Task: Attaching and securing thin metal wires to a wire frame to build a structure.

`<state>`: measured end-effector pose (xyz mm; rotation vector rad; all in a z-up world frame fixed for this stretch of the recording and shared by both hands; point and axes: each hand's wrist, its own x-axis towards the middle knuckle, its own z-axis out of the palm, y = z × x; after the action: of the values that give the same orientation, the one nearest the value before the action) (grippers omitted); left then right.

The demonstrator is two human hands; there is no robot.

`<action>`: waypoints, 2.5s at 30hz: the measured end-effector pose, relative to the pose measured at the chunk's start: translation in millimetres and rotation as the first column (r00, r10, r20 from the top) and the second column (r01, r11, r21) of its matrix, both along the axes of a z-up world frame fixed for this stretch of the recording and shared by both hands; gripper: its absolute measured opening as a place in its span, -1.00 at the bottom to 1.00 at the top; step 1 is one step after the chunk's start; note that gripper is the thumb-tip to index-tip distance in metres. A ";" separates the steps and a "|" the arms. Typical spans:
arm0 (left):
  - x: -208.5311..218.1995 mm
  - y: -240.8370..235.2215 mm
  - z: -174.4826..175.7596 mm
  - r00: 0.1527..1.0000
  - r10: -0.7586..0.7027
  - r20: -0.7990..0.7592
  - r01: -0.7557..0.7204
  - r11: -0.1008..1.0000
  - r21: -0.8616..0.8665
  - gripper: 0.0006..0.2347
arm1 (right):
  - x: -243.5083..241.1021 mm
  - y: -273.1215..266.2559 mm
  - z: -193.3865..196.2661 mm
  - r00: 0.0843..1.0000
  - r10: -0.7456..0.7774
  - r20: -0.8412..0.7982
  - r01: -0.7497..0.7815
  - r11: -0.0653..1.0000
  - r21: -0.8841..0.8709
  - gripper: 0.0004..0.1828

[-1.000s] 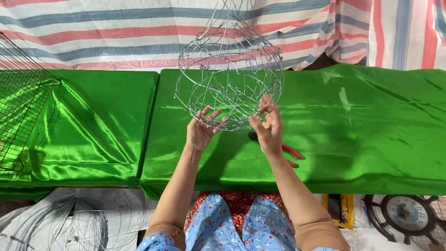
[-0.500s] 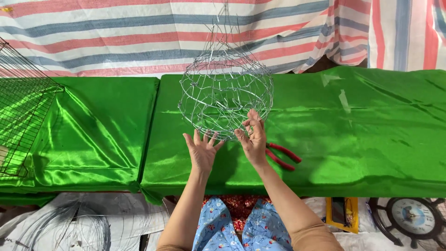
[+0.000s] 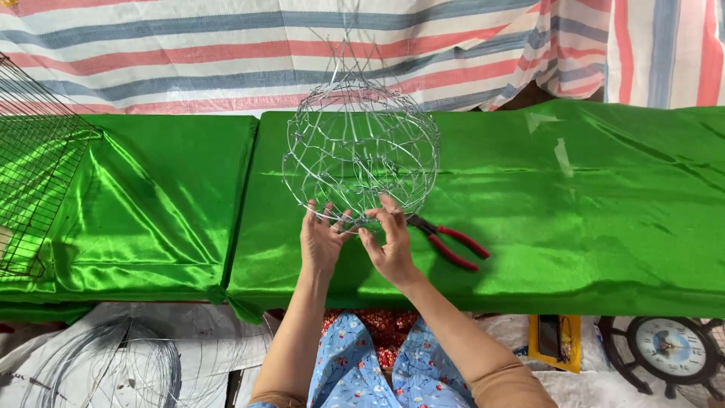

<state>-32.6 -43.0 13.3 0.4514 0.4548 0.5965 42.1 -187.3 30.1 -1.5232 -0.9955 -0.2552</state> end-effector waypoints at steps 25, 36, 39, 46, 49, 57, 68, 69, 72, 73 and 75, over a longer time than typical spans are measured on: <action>-5.3 78.3 -47.1 0.985 -0.116 -0.129 0.112 0.993 -0.040 -0.54 | 100.7 -78.9 51.3 0.971 -0.111 -0.212 0.116 0.993 0.010 -0.48; -11.8 88.7 -53.0 0.966 -0.249 -0.071 0.244 0.967 -0.074 -0.62 | 88.6 -67.8 46.4 0.911 0.025 -0.412 -0.032 0.999 -0.010 -0.31; -12.9 86.3 -40.6 0.943 -0.327 -0.057 0.324 0.945 -0.051 -0.69 | 82.6 -66.7 49.0 0.887 0.078 -0.456 -0.074 0.997 0.027 -0.24; -10.4 98.0 -54.8 0.906 -0.424 0.019 0.424 0.905 -0.042 -0.64 | 61.3 -66.3 66.5 0.907 0.128 -0.401 -0.110 0.992 0.068 -0.27; -7.7 97.6 -52.6 0.913 -0.408 -0.004 0.407 0.912 -0.045 -0.64 | 63.3 -68.6 64.1 0.903 0.128 -0.409 -0.109 0.992 0.069 -0.27; -8.3 80.0 -36.0 0.952 -0.296 -0.082 0.299 0.954 0.022 -0.58 | 84.3 -62.9 37.0 0.846 0.110 -0.522 -0.071 0.993 0.095 -0.29; -40.2 95.8 -24.3 0.833 0.243 -0.498 0.140 0.777 0.613 -0.60 | 96.0 -62.2 1.4 0.787 -0.024 -0.617 -0.031 0.996 -0.078 -0.37; -45.5 94.5 -6.9 0.784 0.498 -0.370 0.057 0.535 0.843 -0.61 | 97.5 -64.2 -1.4 0.812 -0.030 -0.582 -0.062 0.989 -0.137 -0.35; -49.1 94.5 45.6 0.800 0.599 0.000 -0.176 0.236 0.956 -0.68 | 103.3 -74.4 8.2 0.823 -0.012 -0.569 -0.103 0.980 -0.170 -0.43; -46.1 93.7 63.8 0.800 0.600 0.003 -0.178 0.233 0.956 -0.68 | 107.0 -78.2 21.6 0.824 -0.010 -0.567 -0.104 0.980 -0.168 -0.43; -40.0 88.6 97.1 0.788 0.599 0.143 -0.120 -0.078 0.990 -0.67 | 111.4 -91.7 47.0 0.915 -0.061 -0.399 -0.064 0.954 -0.292 -0.41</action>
<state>-72.6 45.6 110.5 1.9664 0.4370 1.4381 153.4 -279.0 77.1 -1.7593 -0.7215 0.2221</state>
